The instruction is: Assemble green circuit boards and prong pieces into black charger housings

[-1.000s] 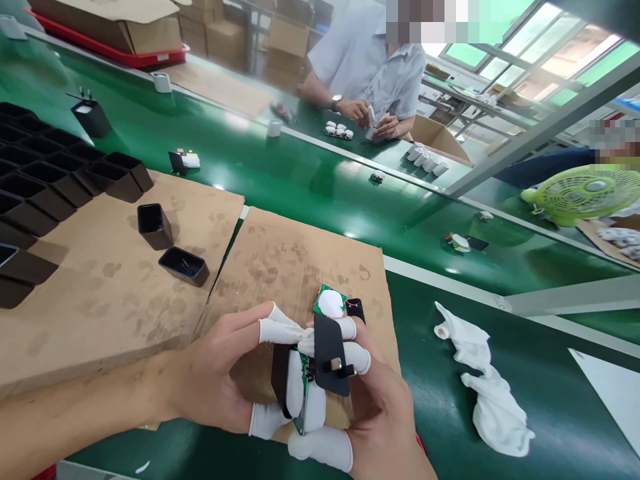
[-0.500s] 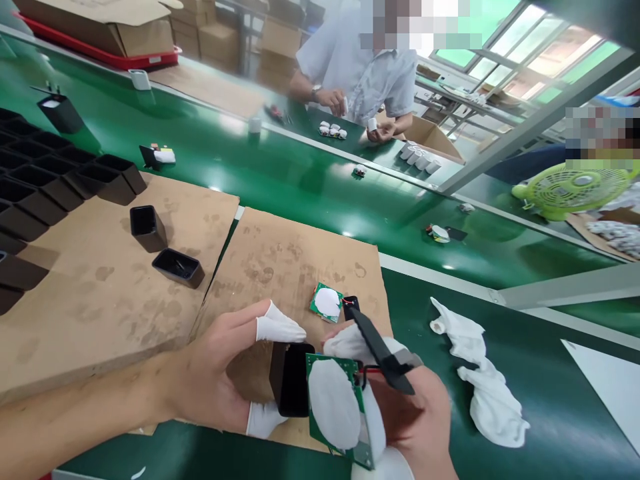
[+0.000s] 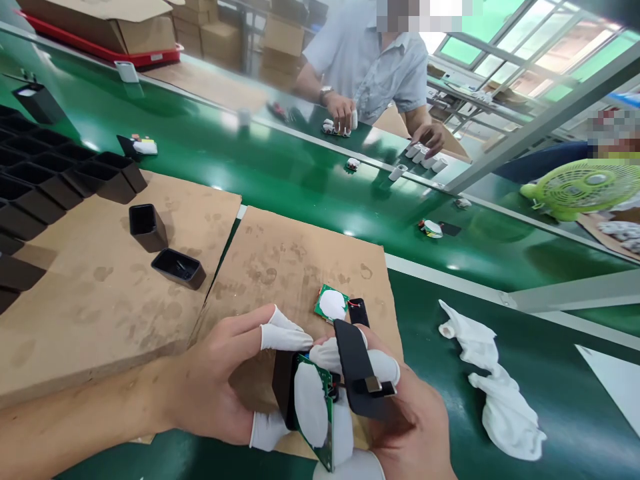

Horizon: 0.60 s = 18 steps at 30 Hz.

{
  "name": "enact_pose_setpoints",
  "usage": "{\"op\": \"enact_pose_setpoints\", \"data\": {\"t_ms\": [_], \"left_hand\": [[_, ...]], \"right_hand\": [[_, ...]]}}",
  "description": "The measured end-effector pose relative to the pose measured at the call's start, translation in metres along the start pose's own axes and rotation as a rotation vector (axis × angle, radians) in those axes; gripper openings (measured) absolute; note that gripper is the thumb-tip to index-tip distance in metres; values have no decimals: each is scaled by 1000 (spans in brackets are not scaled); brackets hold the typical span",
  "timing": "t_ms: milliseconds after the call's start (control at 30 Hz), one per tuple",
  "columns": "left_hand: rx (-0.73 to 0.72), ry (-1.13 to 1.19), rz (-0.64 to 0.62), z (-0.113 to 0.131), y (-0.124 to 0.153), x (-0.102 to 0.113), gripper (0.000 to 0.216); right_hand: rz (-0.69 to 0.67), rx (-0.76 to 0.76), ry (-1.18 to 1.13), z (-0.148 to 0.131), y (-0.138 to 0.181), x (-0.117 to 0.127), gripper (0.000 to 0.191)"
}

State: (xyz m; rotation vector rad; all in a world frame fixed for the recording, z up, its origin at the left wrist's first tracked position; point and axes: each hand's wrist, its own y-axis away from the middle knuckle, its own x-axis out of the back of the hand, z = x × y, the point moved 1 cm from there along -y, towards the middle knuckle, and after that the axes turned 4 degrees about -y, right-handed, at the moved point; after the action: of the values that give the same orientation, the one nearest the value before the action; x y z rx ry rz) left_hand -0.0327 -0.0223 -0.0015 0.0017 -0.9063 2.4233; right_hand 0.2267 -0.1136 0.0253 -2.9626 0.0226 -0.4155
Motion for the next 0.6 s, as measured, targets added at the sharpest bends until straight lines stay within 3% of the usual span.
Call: {"op": "enact_pose_setpoints", "data": {"t_ms": [200, 433, 600], "left_hand": [[-17, 20, 8, 0, -3, -1, 74], [-19, 19, 18, 0, -6, -1, 71], [7, 10, 6, 2, -5, 1, 75]], "right_hand": [[-7, -3, -7, 2, -1, -6, 96], [-6, 1, 7, 1, 2, -8, 118], [13, 6, 38, 2, 3, -6, 117]]}}
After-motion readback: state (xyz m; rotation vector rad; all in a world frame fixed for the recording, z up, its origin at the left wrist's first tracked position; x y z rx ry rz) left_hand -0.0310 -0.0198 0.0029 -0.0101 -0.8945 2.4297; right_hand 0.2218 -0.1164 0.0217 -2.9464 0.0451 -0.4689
